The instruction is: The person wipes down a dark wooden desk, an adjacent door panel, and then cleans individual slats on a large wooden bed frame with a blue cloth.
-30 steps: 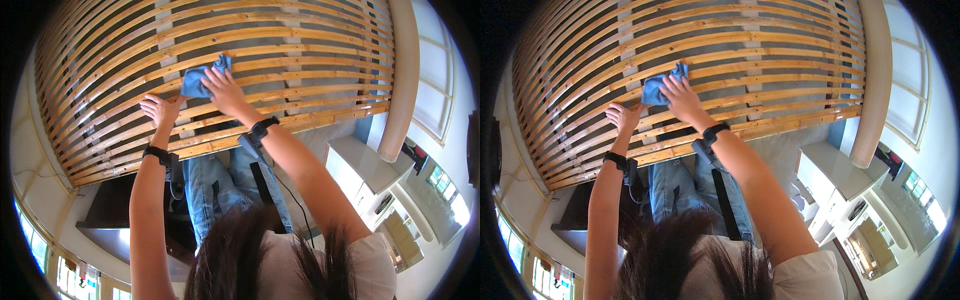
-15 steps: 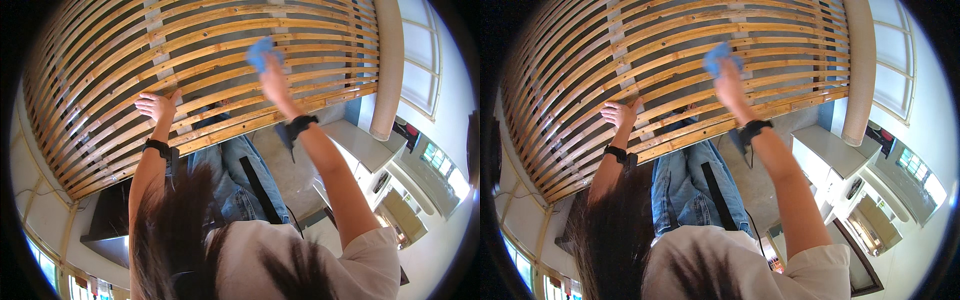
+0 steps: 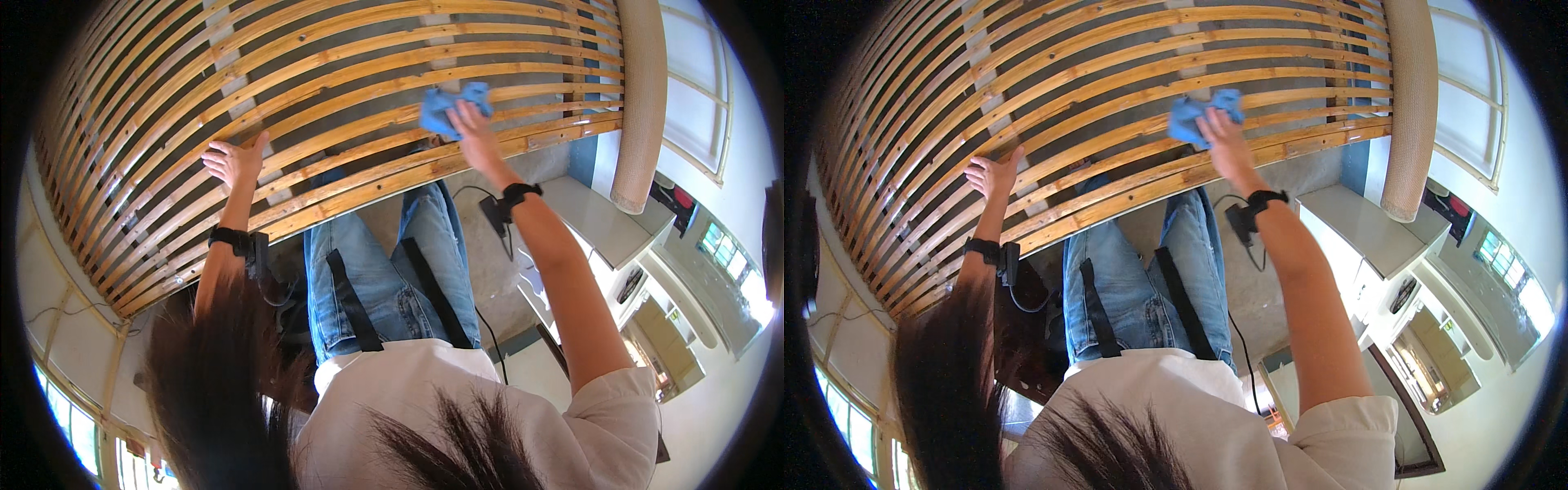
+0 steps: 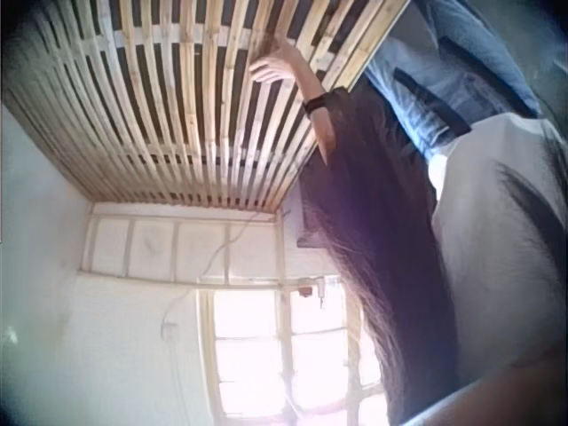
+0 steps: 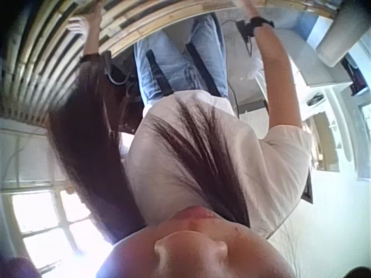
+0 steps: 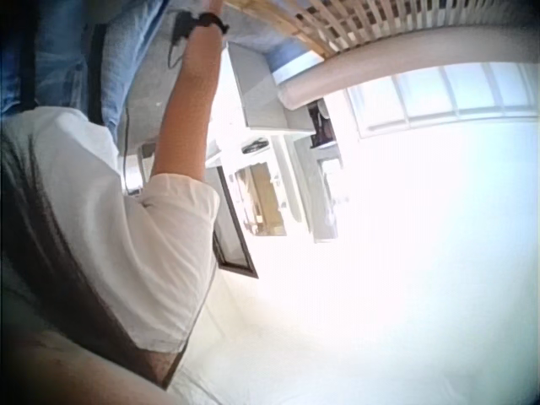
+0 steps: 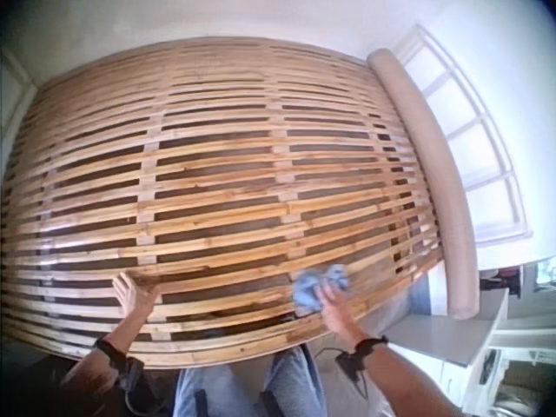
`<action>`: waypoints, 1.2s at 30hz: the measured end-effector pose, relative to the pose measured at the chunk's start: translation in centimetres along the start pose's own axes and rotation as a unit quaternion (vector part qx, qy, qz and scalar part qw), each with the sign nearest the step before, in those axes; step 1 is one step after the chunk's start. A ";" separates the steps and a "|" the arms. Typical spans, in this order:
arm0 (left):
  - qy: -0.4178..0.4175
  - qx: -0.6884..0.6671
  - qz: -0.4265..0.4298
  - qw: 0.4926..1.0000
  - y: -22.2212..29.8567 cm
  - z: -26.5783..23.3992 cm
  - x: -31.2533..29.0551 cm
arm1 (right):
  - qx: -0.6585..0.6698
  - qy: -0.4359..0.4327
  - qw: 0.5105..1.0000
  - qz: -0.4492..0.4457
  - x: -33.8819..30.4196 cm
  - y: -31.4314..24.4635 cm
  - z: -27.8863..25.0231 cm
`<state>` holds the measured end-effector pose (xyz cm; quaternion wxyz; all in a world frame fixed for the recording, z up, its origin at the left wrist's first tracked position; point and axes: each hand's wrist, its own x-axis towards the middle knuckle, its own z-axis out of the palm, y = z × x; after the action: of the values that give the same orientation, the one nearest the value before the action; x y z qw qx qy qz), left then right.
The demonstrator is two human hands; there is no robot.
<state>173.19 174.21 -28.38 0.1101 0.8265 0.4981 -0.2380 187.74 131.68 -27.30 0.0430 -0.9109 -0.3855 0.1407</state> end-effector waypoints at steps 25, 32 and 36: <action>-0.095 -0.077 0.248 0.961 10.8 7.5 -24.4 | 0.183 -0.098 0.977 0.039 -13.2 23.0 -3.0; -0.300 -0.194 0.315 0.879 3.6 7.0 -31.9 | 0.095 0.037 0.995 -0.011 -11.7 16.6 -7.5; -0.378 0.055 0.438 0.814 -1.5 3.1 -38.0 | 0.132 -0.150 0.963 -0.180 -24.8 17.1 -7.8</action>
<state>156.17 144.32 -11.84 0.3363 0.8071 -0.0117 -0.4851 185.34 102.22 -17.53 0.1296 -0.7814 -0.5228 0.3151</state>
